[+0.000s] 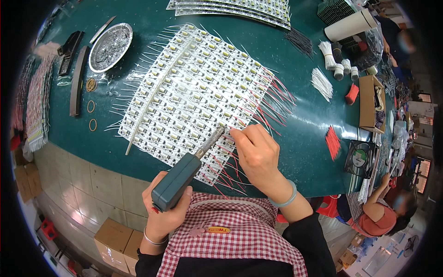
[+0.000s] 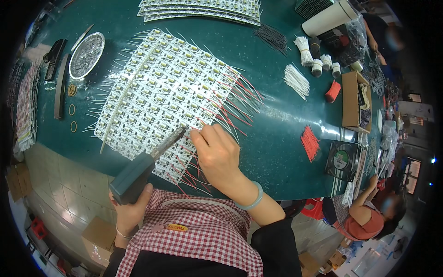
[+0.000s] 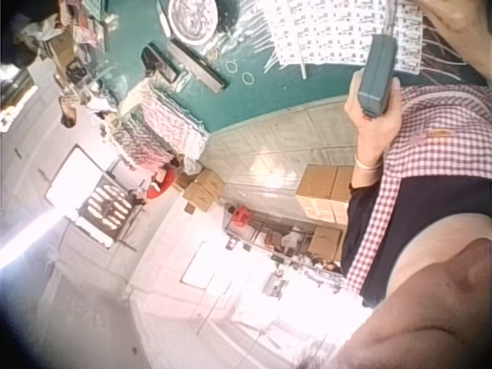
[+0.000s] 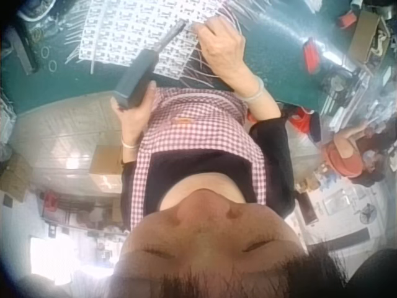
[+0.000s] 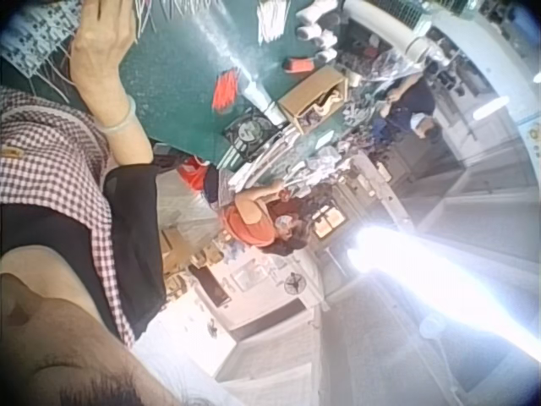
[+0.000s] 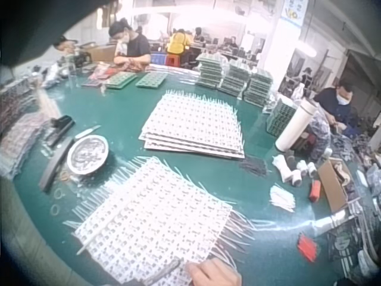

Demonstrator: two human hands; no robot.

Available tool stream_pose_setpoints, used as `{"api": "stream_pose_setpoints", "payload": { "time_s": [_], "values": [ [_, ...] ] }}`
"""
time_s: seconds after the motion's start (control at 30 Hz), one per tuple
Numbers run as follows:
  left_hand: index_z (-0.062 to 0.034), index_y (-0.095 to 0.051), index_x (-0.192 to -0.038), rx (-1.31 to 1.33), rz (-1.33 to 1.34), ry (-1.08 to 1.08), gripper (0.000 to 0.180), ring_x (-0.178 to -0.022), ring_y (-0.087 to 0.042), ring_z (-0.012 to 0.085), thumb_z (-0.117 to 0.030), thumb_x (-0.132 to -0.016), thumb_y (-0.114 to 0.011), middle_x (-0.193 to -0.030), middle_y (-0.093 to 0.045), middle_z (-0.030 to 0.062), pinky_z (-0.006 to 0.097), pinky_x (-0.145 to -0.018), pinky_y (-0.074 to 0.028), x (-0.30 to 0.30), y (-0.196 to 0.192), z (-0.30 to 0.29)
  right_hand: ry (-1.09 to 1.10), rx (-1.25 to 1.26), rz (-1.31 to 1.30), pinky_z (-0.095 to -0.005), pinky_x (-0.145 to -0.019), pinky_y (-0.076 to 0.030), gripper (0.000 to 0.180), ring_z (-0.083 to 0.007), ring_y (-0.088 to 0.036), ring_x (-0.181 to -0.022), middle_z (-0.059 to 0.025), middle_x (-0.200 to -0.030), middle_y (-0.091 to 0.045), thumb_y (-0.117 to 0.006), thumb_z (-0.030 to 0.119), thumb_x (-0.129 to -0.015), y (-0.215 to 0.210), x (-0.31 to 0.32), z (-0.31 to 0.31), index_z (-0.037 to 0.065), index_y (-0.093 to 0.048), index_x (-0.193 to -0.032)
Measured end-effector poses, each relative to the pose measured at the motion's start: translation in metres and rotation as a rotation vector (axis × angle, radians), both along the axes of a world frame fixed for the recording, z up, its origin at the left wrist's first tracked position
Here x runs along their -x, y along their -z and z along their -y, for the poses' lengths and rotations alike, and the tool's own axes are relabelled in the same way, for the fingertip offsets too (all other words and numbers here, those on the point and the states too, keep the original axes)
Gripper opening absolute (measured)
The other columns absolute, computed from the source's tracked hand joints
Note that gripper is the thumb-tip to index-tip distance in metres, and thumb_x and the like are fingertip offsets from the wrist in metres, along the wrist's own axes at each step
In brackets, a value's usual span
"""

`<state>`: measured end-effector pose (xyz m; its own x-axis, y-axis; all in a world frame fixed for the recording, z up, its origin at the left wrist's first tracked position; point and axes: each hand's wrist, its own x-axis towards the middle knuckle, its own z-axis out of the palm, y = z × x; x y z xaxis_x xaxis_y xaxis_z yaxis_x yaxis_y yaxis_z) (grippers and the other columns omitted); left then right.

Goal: The person uses a soldering iron to attach red and white wires to a grid of LED modules on a green workbench. They repeatedly pick wires from piles, position them on the board, and apply solder to secure the connections.

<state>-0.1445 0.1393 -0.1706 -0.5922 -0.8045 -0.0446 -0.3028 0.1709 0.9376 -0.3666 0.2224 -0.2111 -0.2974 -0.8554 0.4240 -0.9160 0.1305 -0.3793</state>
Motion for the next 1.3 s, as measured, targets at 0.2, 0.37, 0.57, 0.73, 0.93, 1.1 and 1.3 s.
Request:
{"api": "stream_pose_setpoints", "payload": {
  "time_s": [0.2,0.37,0.57,0.73,0.93,1.1,1.3],
  "values": [
    [0.0054,-0.07,-0.097,-0.081,0.008,-0.043,0.02,-0.065,-0.061,0.0151,0.0,-0.077,-0.075,-0.084,-0.065,0.0096,0.027,-0.057,-0.048,-0.007,0.004,-0.003,-0.001,-0.007,-0.015,-0.0324,-0.057,-0.046,0.021,-0.0209,-0.055,-0.07,-0.0057,-0.077,-0.052,-0.067,0.0,-0.071,-0.002,-0.001,0.001,0.001,-0.067,-0.092],
    [0.0052,-0.07,-0.098,-0.08,0.017,-0.073,0.021,-0.067,-0.062,0.0139,-0.001,-0.078,-0.075,-0.085,-0.065,0.0086,0.026,-0.058,-0.049,-0.011,0.005,-0.004,-0.005,-0.003,-0.011,-0.0326,-0.057,-0.046,0.021,-0.0209,-0.056,-0.07,-0.0057,-0.078,-0.052,-0.067,0.001,-0.071,-0.002,-0.003,0.001,0.001,-0.067,-0.092],
    [0.0052,-0.07,-0.1,-0.064,0.001,-0.044,0.023,-0.07,-0.063,0.0135,-0.003,-0.079,-0.076,-0.088,-0.066,0.0095,0.027,-0.06,-0.05,-0.007,0.003,-0.002,0.015,-0.002,-0.003,-0.033,-0.058,-0.047,0.02,-0.021,-0.056,-0.071,-0.0059,-0.078,-0.053,-0.067,0.001,-0.073,-0.001,-0.001,-0.001,0.002,-0.067,-0.092],
    [0.0054,-0.07,-0.104,-0.057,-0.013,-0.104,0.027,-0.073,-0.065,0.0147,-0.003,-0.08,-0.077,-0.09,-0.068,0.0094,0.027,-0.065,-0.052,-0.012,0.003,-0.006,0.054,-0.049,0.004,-0.0333,-0.057,-0.047,0.02,-0.0215,-0.057,-0.069,-0.0063,-0.077,-0.053,-0.069,-0.001,-0.073,-0.02,0.002,-0.017,0.002,-0.068,-0.093],
    [0.0058,-0.07,-0.106,-0.117,-0.002,-0.151,0.029,-0.079,-0.068,0.0161,-0.003,-0.079,-0.078,-0.094,-0.072,0.0119,0.028,-0.071,-0.054,-0.016,0.004,-0.008,0.084,-0.013,0.055,-0.0344,-0.054,-0.044,0.03,-0.0231,-0.057,-0.065,-0.0067,-0.075,-0.055,-0.072,-0.007,-0.069,-0.066,-0.006,-0.04,0.002,-0.07,-0.097],
    [0.0058,-0.071,-0.104,-0.056,-0.016,-0.107,0.027,-0.078,-0.068,0.0171,-0.003,-0.079,-0.078,-0.094,-0.072,0.0127,0.028,-0.071,-0.055,-0.019,0.001,-0.008,-0.008,0.08,0.085,-0.0333,-0.055,-0.045,0.027,-0.022,-0.055,-0.066,-0.0059,-0.074,-0.053,-0.07,-0.005,-0.07,-0.025,-0.021,-0.015,0.002,-0.07,-0.096],
    [0.006,-0.071,-0.101,-0.036,-0.031,-0.109,0.024,-0.075,-0.067,0.0177,-0.003,-0.079,-0.077,-0.091,-0.07,0.0127,0.028,-0.067,-0.053,-0.026,0.005,-0.011,0.012,0.059,0.069,-0.0324,-0.055,-0.045,0.022,-0.021,-0.054,-0.065,-0.005,-0.073,-0.049,-0.069,-0.003,-0.071,-0.001,-0.024,-0.009,0.003,-0.069,-0.093]
  ]
}}
